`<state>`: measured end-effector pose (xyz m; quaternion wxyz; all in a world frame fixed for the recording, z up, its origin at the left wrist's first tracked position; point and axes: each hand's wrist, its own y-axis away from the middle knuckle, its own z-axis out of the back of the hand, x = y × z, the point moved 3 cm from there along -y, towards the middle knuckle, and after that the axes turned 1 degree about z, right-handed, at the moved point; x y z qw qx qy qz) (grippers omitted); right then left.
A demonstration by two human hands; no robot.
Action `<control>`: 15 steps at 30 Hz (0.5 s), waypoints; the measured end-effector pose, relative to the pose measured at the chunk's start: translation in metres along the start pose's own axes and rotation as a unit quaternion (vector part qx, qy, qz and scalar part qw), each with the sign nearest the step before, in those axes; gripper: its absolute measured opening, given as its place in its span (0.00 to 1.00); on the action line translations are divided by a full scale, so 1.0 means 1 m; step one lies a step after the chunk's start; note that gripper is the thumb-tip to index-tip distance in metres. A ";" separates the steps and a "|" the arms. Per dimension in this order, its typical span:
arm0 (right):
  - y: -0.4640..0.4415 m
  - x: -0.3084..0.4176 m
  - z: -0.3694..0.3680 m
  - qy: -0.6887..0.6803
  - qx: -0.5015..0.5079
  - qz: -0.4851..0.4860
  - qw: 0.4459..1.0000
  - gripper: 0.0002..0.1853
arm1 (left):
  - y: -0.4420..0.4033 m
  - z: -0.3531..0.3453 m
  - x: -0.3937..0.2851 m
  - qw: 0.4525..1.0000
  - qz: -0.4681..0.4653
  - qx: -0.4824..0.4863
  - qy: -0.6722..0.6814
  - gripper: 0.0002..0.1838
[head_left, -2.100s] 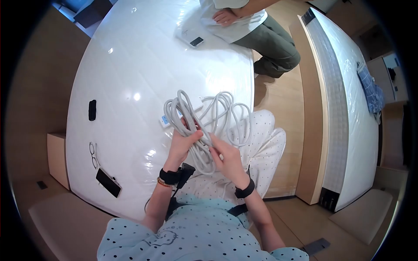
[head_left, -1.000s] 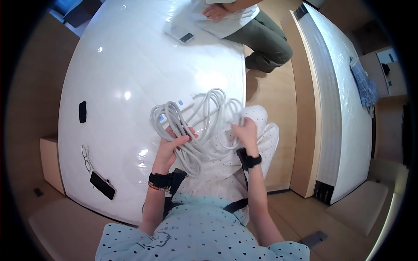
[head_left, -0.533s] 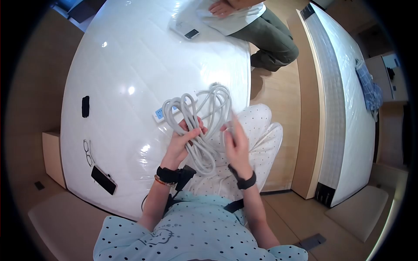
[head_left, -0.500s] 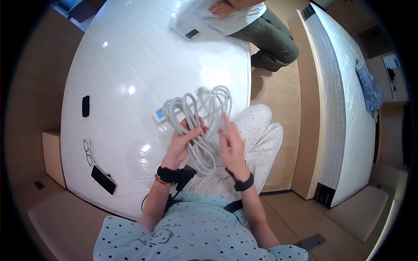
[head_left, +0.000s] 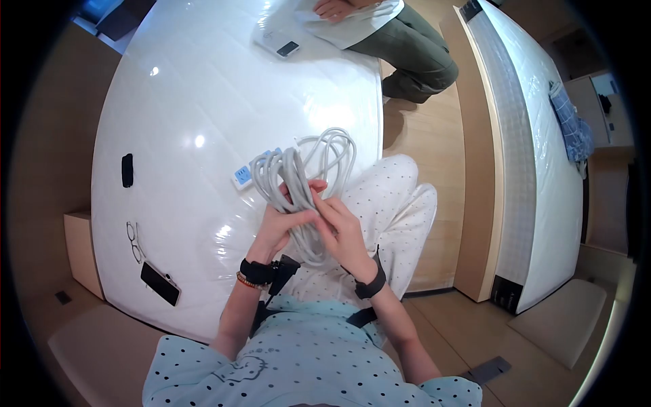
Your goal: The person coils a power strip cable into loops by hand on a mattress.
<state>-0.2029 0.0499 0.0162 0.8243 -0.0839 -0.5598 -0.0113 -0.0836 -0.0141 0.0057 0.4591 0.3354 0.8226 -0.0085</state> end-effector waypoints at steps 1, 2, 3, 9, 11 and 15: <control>0.000 0.001 -0.001 0.008 -0.002 0.018 1.000 0.21 | 0.001 0.002 0.001 1.000 0.004 -0.010 0.005 0.27; -0.004 0.003 0.002 0.018 -0.009 0.070 0.997 0.21 | 0.002 0.007 0.003 1.000 0.008 -0.020 0.011 0.27; -0.013 0.009 0.006 0.028 -0.015 0.121 0.992 0.20 | 0.002 0.011 0.004 0.999 0.012 -0.030 0.016 0.26; -0.021 -0.045 0.025 -0.034 -0.118 -0.066 0.990 0.18 | 0.018 0.038 -0.009 1.000 -0.011 -0.026 0.014 0.27; -0.022 -0.071 0.025 -0.097 -0.103 -0.195 0.970 0.19 | 0.021 0.047 -0.014 1.000 -0.015 -0.020 -0.008 0.28; -0.029 -0.103 0.006 -0.267 0.007 -0.383 0.884 0.26 | 0.024 0.047 -0.015 0.999 -0.002 -0.029 -0.025 0.29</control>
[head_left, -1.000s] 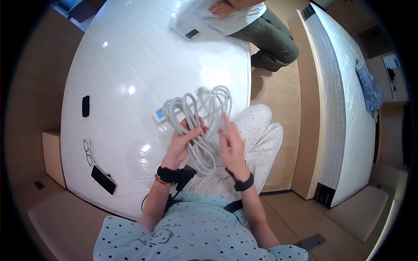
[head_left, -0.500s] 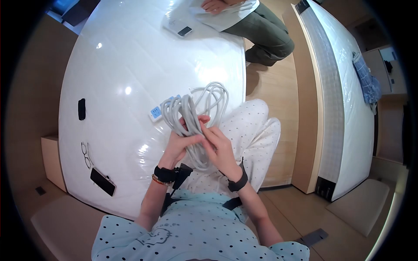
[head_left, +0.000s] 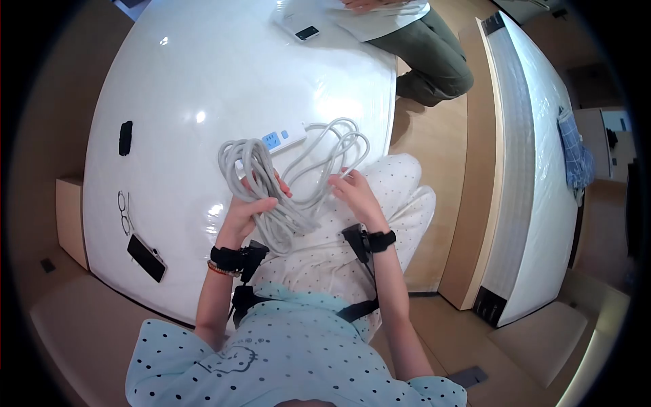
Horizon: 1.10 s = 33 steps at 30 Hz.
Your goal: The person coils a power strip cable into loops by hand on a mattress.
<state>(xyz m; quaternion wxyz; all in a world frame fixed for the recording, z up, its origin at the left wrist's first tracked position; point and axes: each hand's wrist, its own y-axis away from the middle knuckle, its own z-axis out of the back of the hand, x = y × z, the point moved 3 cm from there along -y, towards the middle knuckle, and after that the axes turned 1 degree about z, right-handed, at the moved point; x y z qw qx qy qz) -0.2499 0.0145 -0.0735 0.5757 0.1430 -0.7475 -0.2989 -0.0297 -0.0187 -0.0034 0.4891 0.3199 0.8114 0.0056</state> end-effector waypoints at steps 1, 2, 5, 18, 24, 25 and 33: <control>-0.006 -0.006 -0.004 -0.042 0.029 -0.047 0.998 0.29 | 0.001 0.000 0.002 1.000 -0.003 -0.006 0.022 0.28; -0.010 -0.011 -0.008 -0.053 0.043 -0.017 0.998 0.26 | 0.001 -0.002 0.006 0.999 -0.005 -0.010 0.044 0.27; -0.020 -0.022 -0.021 -0.073 0.082 0.057 0.992 0.18 | -0.001 -0.005 0.010 0.998 -0.004 -0.010 0.060 0.26; 0.012 -0.009 -0.032 0.002 0.132 0.182 0.974 0.10 | -0.010 -0.004 0.015 0.995 0.023 -0.096 0.015 0.22; 0.053 0.037 -0.045 0.332 0.082 0.241 0.908 0.12 | -0.011 -0.004 0.013 0.988 0.015 -0.147 -0.042 0.21; 0.056 0.039 -0.048 0.379 0.071 0.258 0.886 0.14 | -0.011 -0.007 0.012 0.989 0.013 -0.137 -0.043 0.21; 0.068 0.043 -0.067 0.466 0.075 0.262 0.842 0.19 | -0.001 -0.032 0.014 0.990 0.000 -0.108 -0.089 0.25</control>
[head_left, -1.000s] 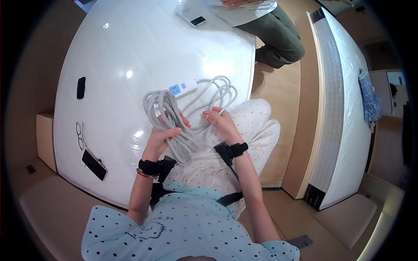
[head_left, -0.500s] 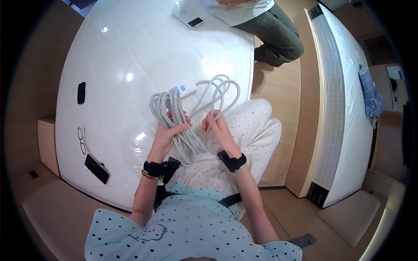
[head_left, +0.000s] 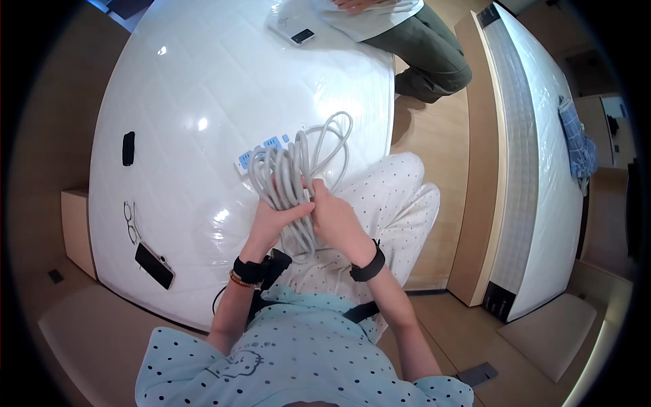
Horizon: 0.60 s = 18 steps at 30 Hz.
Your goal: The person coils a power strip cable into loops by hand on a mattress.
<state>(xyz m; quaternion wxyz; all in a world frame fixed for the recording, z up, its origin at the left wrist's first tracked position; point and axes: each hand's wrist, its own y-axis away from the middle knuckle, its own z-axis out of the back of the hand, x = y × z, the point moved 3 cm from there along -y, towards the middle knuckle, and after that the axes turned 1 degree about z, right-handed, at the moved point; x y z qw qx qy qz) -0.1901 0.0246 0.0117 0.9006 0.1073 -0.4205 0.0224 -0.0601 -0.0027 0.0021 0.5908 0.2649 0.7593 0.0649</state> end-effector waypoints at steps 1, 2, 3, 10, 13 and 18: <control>0.001 0.000 0.000 -0.002 0.002 -0.004 1.000 0.19 | 0.001 -0.001 0.000 1.000 0.002 -0.003 -0.010 0.24; 0.002 -0.001 0.000 0.001 0.005 -0.007 1.000 0.19 | 0.001 -0.003 -0.001 1.000 0.003 -0.005 -0.019 0.24; 0.002 -0.002 -0.001 0.005 0.008 -0.009 1.000 0.19 | 0.000 -0.006 -0.001 1.000 0.004 -0.006 -0.029 0.24; 0.009 0.001 -0.007 0.000 0.047 -0.004 0.999 0.25 | -0.003 -0.008 -0.001 0.997 -0.013 -0.027 -0.075 0.22; 0.013 0.002 -0.011 -0.027 0.025 0.074 0.997 0.28 | -0.004 0.002 -0.002 0.999 -0.048 -0.009 -0.009 0.21; -0.003 -0.034 0.012 -0.180 0.004 0.080 0.980 0.27 | -0.007 0.035 0.001 0.994 -0.039 -0.021 0.102 0.18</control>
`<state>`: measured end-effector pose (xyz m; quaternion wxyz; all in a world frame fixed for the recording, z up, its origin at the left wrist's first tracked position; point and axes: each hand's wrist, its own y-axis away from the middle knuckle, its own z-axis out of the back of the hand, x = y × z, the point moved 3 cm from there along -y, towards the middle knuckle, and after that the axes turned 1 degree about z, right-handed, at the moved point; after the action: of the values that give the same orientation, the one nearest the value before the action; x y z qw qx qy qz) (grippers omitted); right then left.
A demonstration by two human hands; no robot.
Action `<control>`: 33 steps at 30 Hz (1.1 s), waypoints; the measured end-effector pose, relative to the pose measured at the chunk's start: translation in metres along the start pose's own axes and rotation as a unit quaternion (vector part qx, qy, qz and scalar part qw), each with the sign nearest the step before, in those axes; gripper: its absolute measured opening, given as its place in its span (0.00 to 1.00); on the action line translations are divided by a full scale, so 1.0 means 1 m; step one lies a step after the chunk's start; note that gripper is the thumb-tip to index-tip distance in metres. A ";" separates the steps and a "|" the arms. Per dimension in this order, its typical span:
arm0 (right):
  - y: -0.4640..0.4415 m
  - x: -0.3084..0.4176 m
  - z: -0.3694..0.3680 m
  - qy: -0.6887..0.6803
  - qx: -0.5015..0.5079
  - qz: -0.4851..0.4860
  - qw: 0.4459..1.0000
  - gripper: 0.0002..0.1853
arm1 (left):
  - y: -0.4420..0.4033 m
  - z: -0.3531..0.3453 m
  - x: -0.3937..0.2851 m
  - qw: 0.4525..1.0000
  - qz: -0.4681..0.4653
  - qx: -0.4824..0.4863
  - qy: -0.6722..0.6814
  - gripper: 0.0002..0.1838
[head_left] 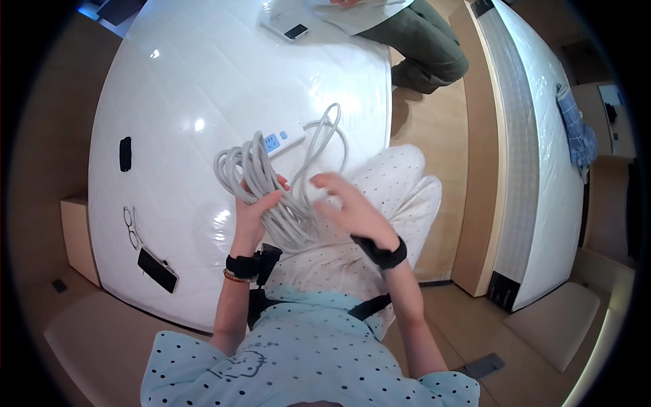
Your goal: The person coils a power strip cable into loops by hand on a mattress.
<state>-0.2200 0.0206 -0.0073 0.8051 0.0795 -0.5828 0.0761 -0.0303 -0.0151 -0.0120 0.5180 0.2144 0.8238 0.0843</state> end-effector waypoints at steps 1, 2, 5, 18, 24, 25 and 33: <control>-0.004 -0.012 0.007 -0.051 -0.016 -0.060 0.997 0.27 | 0.001 0.004 -0.002 1.000 0.012 0.002 0.025 0.18; -0.010 -0.024 0.011 -0.075 -0.013 -0.124 0.989 0.25 | 0.000 0.009 -0.002 0.999 0.015 0.011 0.036 0.18; -0.027 -0.057 0.012 -0.169 -0.017 -0.271 0.948 0.22 | 0.002 0.008 -0.002 0.998 0.018 0.042 0.042 0.24; -0.040 -0.064 -0.018 -0.541 -0.004 -0.083 0.837 0.15 | 0.000 0.013 -0.004 0.994 0.042 0.082 0.053 0.26; -0.029 -0.023 -0.009 -0.354 -0.033 -0.092 0.930 0.14 | -0.004 0.010 -0.006 0.994 0.058 0.025 0.085 0.21; -0.028 -0.021 -0.008 -0.289 -0.023 -0.078 0.954 0.14 | -0.004 0.008 -0.006 0.995 0.058 0.033 0.069 0.22; -0.021 0.005 0.005 -0.069 -0.056 -0.095 0.991 0.07 | 0.001 -0.009 -0.011 0.979 -0.059 -0.053 -0.187 0.19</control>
<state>-0.2189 -0.0005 -0.0015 0.7696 0.0942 -0.6303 -0.0393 -0.0339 -0.0183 0.0013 0.6774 0.1492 0.7182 0.0558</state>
